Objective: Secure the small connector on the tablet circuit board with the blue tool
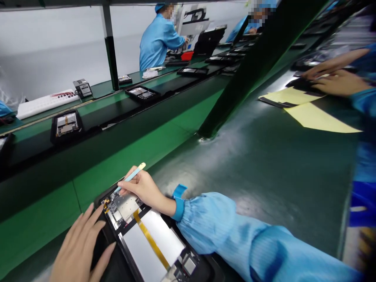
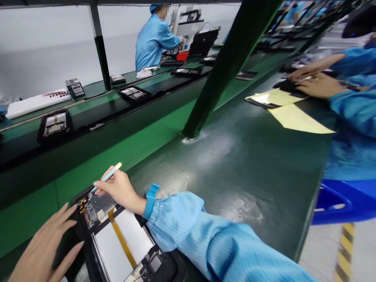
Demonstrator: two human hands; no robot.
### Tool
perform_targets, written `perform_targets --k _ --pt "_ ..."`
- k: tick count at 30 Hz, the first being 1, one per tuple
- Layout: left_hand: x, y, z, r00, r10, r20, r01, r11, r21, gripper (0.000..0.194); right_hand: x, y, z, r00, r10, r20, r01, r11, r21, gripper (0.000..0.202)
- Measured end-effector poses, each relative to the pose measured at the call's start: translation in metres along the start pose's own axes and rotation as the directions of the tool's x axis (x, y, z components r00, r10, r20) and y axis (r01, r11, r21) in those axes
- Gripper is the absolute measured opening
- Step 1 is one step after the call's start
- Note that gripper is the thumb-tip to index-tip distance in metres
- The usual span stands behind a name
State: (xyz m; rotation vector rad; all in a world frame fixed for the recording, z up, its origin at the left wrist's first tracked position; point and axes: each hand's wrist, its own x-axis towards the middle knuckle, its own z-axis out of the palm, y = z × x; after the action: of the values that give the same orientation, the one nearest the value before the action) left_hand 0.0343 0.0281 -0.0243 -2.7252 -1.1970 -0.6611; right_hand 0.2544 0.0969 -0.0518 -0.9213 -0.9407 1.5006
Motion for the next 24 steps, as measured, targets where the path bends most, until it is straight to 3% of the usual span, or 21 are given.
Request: perform_targets --k 4,12,17,20,24 --pt "0.026 0.01 0.022 0.988 0.157 -0.002 -0.152 0.961 0.231 0.034 0.0 0.002 0.0 1.0 -0.012 -0.01 0.011 0.999 -0.037 0.055" --pt "0.028 0.01 0.027 0.986 0.167 0.016 -0.167 0.962 0.217 0.036 -0.001 0.003 -0.001 1.0 -0.023 -0.008 0.023 0.997 -0.071 0.053" --pt "0.026 0.014 0.03 0.996 0.077 0.048 -0.082 0.99 0.112 0.028 -0.001 0.004 0.0 0.999 -0.042 -0.013 0.041 0.997 -0.068 0.051" --pt "0.024 0.015 0.03 0.996 0.009 0.087 -0.012 0.999 0.032 0.022 0.001 0.004 -0.001 0.997 -0.058 -0.055 0.059 0.998 0.023 0.053" --pt "0.02 0.01 0.014 0.99 -0.107 0.094 0.118 0.985 -0.126 0.035 0.002 0.001 -0.002 0.992 -0.092 -0.089 0.103 0.985 0.139 0.054"
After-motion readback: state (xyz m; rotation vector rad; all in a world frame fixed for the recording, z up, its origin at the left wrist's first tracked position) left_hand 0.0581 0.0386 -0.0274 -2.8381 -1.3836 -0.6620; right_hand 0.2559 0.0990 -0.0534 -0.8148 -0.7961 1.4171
